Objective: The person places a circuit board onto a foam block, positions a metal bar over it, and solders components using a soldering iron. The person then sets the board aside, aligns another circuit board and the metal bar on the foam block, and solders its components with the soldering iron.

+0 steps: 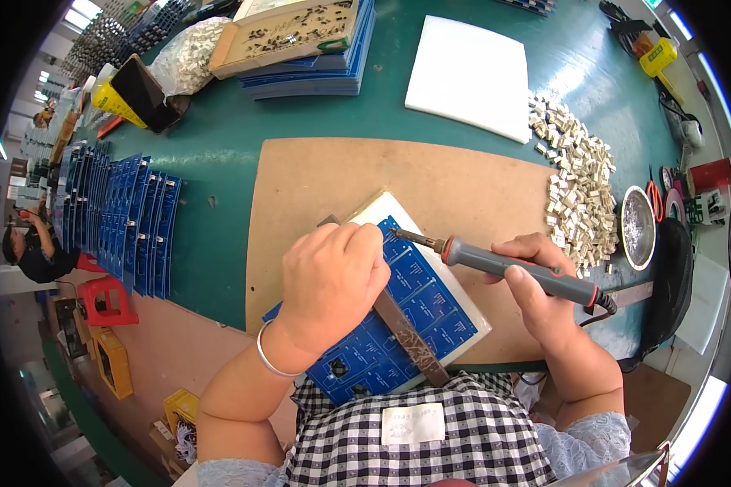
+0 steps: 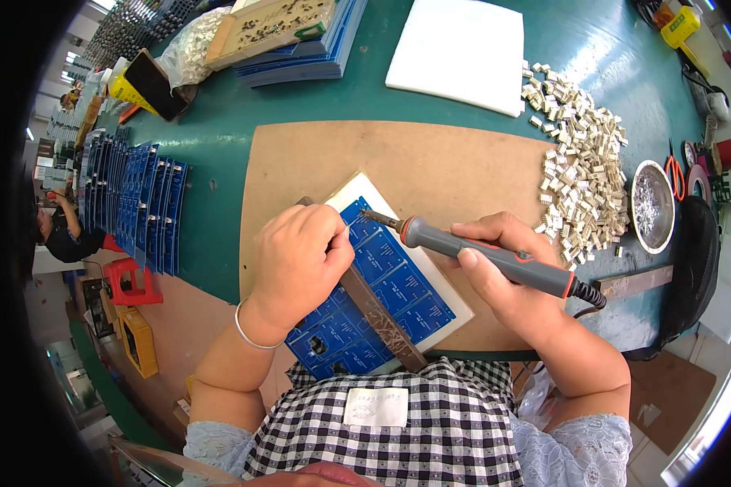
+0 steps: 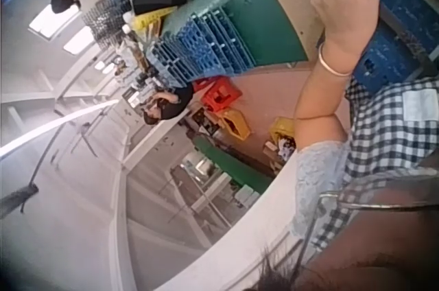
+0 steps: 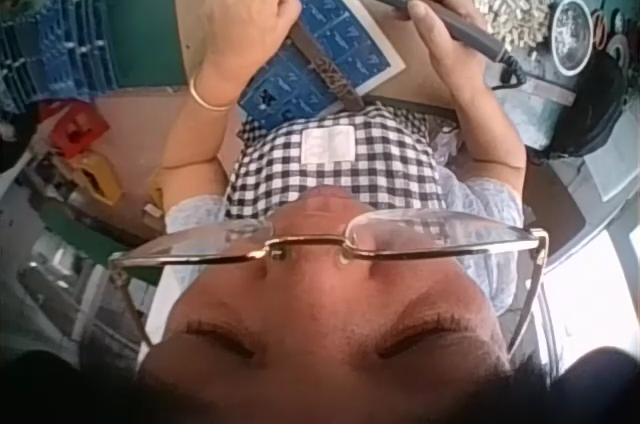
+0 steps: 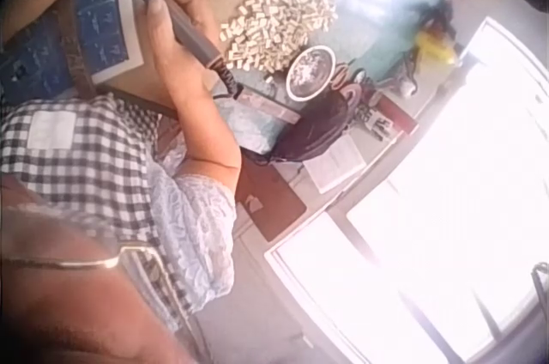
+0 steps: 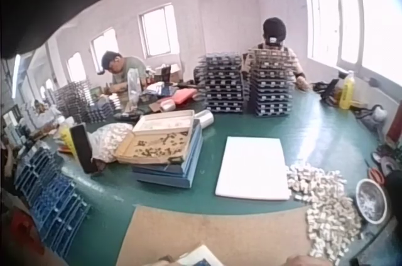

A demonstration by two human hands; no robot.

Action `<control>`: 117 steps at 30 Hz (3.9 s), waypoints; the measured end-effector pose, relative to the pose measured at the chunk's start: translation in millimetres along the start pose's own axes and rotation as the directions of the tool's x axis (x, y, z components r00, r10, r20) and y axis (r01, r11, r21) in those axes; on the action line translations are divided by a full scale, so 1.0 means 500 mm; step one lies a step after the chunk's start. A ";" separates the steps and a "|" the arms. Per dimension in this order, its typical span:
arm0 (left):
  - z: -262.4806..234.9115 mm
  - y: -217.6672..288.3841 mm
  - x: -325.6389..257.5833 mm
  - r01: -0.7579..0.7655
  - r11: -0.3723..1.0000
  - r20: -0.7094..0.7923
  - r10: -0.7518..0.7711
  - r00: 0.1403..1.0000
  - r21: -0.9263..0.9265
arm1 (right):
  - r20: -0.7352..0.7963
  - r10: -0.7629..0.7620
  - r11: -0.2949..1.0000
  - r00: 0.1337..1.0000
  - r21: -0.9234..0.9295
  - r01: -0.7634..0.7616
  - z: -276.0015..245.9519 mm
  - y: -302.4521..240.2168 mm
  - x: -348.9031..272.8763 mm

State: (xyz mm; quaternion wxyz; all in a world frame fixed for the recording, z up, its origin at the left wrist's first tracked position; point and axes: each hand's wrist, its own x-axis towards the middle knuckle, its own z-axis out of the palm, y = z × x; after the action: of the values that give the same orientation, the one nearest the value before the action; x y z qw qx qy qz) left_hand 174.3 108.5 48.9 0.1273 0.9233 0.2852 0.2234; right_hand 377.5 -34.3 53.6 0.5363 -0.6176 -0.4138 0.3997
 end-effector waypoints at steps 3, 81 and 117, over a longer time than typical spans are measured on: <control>0.003 -0.002 -0.003 0.003 1.000 0.023 -0.003 1.000 -0.022 | -0.013 0.001 0.999 1.000 0.048 0.000 0.002 0.001 0.000; 0.003 0.057 -0.047 -0.005 0.984 0.021 0.009 1.000 -0.176 | 0.067 -0.355 0.891 0.933 -0.277 0.359 -0.046 0.027 -0.081; -0.009 0.052 -0.059 0.090 0.970 0.034 -0.084 0.996 -0.225 | 0.068 -0.338 0.905 0.939 -0.251 0.344 -0.058 0.016 -0.078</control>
State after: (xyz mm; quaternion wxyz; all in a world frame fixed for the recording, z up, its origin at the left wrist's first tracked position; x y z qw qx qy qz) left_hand 162.5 71.1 52.3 0.2447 0.8921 0.2964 0.2374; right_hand 392.2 -81.3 50.6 0.5076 -0.5961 -0.5700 0.2493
